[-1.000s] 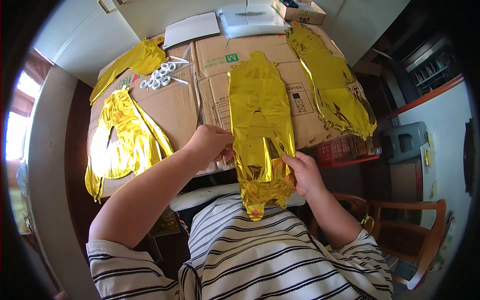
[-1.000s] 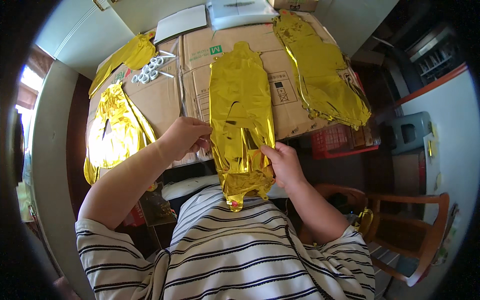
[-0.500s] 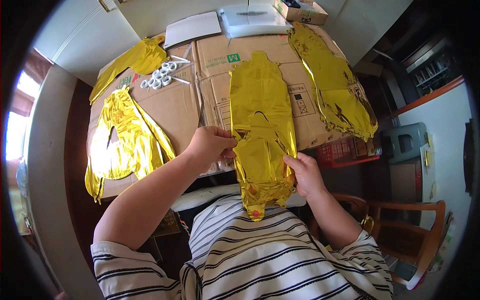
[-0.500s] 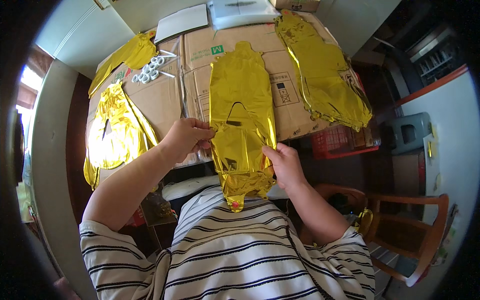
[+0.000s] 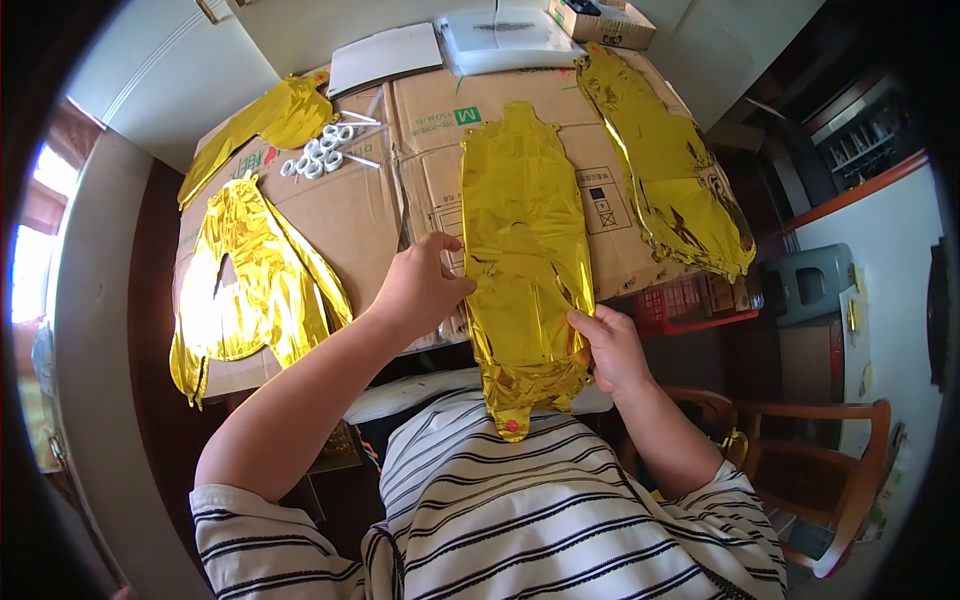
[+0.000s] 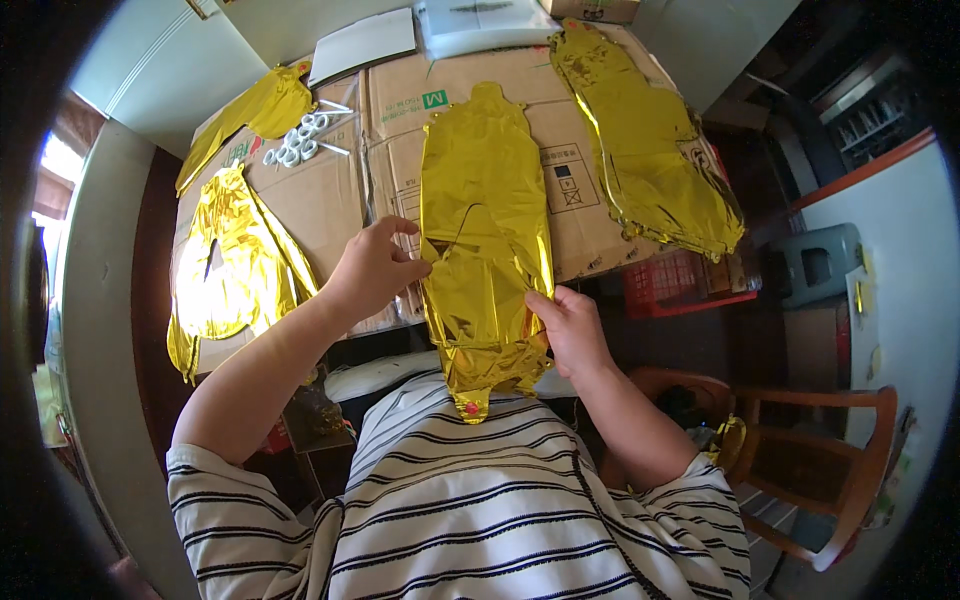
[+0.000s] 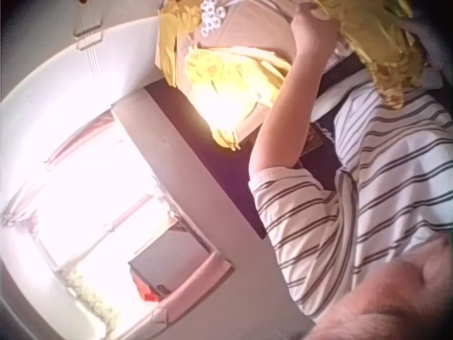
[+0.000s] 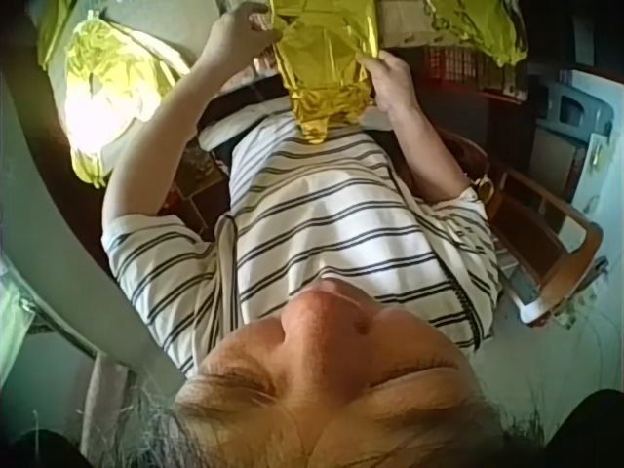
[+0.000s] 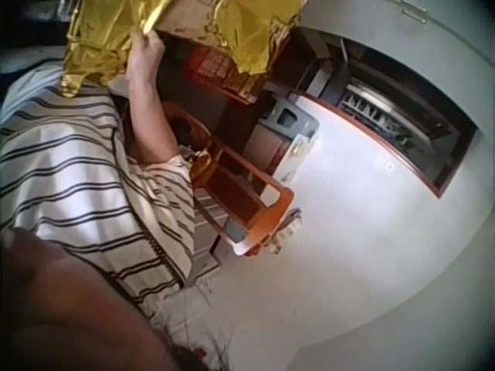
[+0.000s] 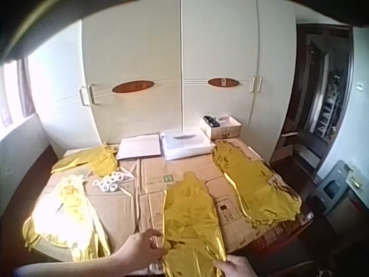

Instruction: Folding gold-colored foil balloons for packaging preparation.

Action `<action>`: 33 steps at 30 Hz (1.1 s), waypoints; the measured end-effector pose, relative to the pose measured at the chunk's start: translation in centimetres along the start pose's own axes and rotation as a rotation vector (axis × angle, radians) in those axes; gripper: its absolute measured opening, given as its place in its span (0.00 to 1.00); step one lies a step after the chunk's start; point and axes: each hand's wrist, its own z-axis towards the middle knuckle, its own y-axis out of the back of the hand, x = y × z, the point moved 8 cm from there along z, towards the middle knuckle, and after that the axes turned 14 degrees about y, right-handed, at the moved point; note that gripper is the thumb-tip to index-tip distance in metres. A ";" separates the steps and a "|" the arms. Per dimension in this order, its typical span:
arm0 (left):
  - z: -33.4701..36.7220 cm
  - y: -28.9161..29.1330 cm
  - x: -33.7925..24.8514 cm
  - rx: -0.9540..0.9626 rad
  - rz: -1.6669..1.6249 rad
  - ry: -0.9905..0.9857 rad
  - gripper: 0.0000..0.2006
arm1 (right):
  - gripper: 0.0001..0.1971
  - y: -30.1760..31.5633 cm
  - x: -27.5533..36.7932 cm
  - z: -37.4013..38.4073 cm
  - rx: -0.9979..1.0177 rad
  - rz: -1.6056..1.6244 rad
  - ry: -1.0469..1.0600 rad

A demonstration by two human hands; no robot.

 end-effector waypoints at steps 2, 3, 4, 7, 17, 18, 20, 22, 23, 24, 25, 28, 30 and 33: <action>0.3 0.1 0.0 -0.036 0.062 -0.044 0.26 | 0.07 0.5 -0.5 0.2 0.009 -0.015 -0.004; 0.5 0.1 0.1 -0.048 0.077 -0.058 0.26 | 0.07 0.5 -0.6 0.2 0.014 -0.023 -0.007; 0.6 0.0 0.3 -0.060 0.091 -0.072 0.27 | 0.07 0.4 -0.4 0.2 0.001 -0.021 0.000; 0.7 -0.1 0.5 -0.106 0.152 -0.139 0.24 | 0.08 -0.1 0.3 0.0 -0.015 -0.039 0.009; -0.1 0.3 0.4 -0.252 0.280 -0.326 0.21 | 0.09 1.2 -0.9 0.5 0.006 -0.136 0.085; -0.3 0.3 0.0 -0.294 0.327 -0.453 0.20 | 0.09 1.2 -0.8 0.6 0.013 -0.160 0.090; -0.8 0.2 -0.1 -0.338 0.391 -0.623 0.19 | 0.11 0.9 0.0 0.4 0.028 -0.204 0.139; -1.4 0.0 -0.3 -0.341 0.425 -0.704 0.18 | 0.10 0.4 1.2 0.2 0.067 -0.312 0.168; -1.6 0.1 -0.3 -0.367 0.427 -0.756 0.18 | 0.09 0.2 2.2 0.4 0.098 -0.396 0.172; -1.8 0.2 -0.3 -0.394 0.425 -0.809 0.18 | 0.08 -0.1 3.1 0.5 0.129 -0.484 0.176; -1.9 0.2 -0.3 -0.418 0.424 -0.862 0.18 | 0.08 -0.4 4.0 0.7 0.153 -0.535 0.189; -1.4 0.3 -0.1 -0.409 0.415 -0.856 0.16 | 0.09 -1.0 5.5 2.3 0.209 -0.628 0.202; -1.2 0.6 -0.3 -0.425 0.408 -0.839 0.16 | 0.09 -1.1 5.8 3.3 0.220 -0.610 0.174; -0.7 1.0 -0.5 -0.423 0.380 -0.835 0.17 | 0.11 -1.7 6.0 4.1 0.226 -0.559 0.148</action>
